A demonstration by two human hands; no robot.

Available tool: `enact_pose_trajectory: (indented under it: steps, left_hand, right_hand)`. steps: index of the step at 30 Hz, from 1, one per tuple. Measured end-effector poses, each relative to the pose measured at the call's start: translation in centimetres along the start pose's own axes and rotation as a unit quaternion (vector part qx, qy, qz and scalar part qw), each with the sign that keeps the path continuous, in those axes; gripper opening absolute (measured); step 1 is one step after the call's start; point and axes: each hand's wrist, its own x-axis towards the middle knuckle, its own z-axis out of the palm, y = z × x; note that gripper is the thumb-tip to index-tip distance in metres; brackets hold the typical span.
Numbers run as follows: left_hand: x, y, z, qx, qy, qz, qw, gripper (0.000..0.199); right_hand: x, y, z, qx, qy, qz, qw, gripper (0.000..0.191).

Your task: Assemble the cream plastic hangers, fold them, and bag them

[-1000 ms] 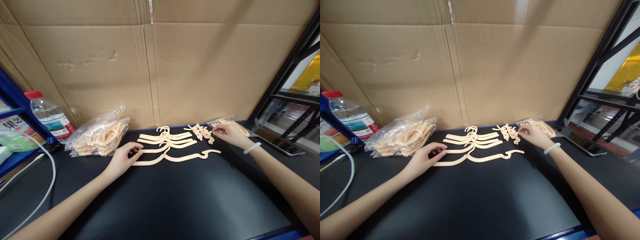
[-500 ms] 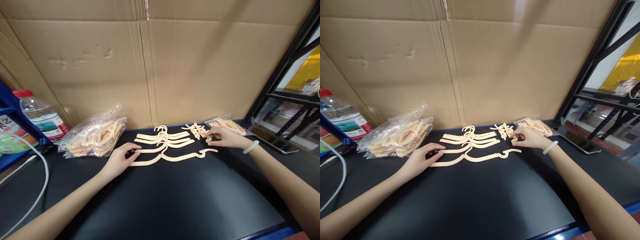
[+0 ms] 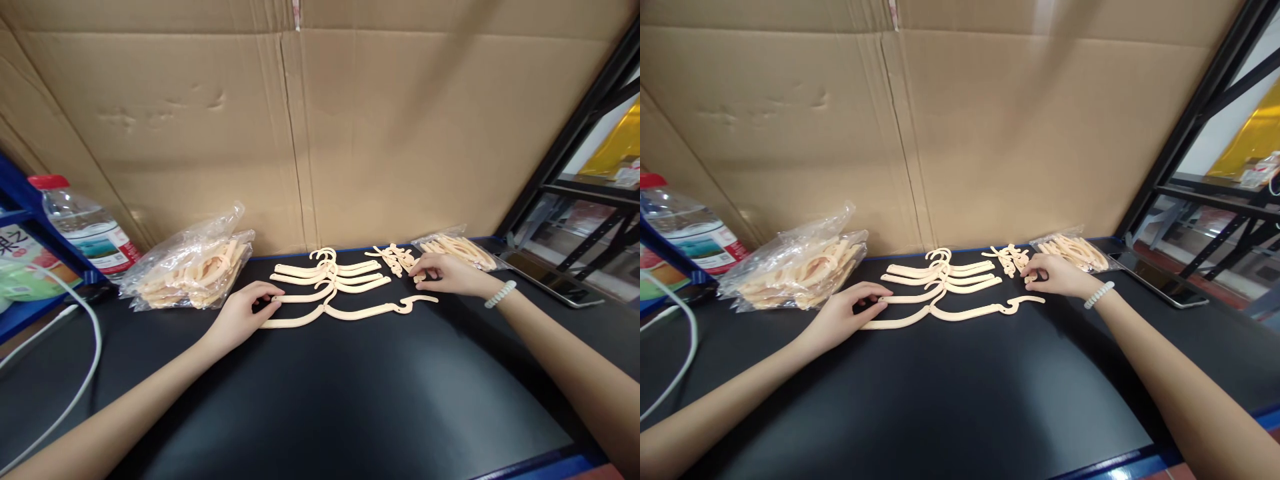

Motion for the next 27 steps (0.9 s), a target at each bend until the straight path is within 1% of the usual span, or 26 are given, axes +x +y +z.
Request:
enact_pose_trajectory:
  steps: [4,11,16,20,23,25,27]
  left_hand:
    - [0.0,0.1,0.0,-0.007,0.001,-0.003,1.0,0.028]
    - [0.0,0.0,0.1,-0.011,-0.002,-0.01,1.0,0.028]
    - [0.1,-0.1,0.2,-0.017,-0.005,-0.015,1.0,0.027]
    - [0.0,0.2,0.0,-0.03,-0.001,-0.023,0.999,0.025]
    - [-0.1,0.4,-0.2,-0.041,0.008,-0.035,0.999,0.024]
    - [-0.1,0.5,-0.3,-0.053,0.015,-0.045,0.997,0.024]
    - [-0.1,0.6,-0.4,-0.071,0.025,-0.054,0.996,0.026]
  right_hand:
    - [0.0,-0.2,0.0,0.0,0.004,0.004,1.0,0.027]
    - [0.1,-0.3,0.2,0.001,0.008,-0.003,1.0,0.03]
    - [0.2,-0.7,-0.1,-0.011,0.033,-0.01,0.999,0.032]
    - [0.1,-1.1,-0.4,-0.028,0.091,-0.025,0.995,0.033]
    - [0.1,-1.3,-0.6,-0.044,0.153,-0.021,0.987,0.036]
    - [0.0,-1.4,-0.7,-0.053,0.202,-0.002,0.978,0.037]
    - [0.0,-1.8,-0.9,-0.036,0.253,0.038,0.966,0.036]
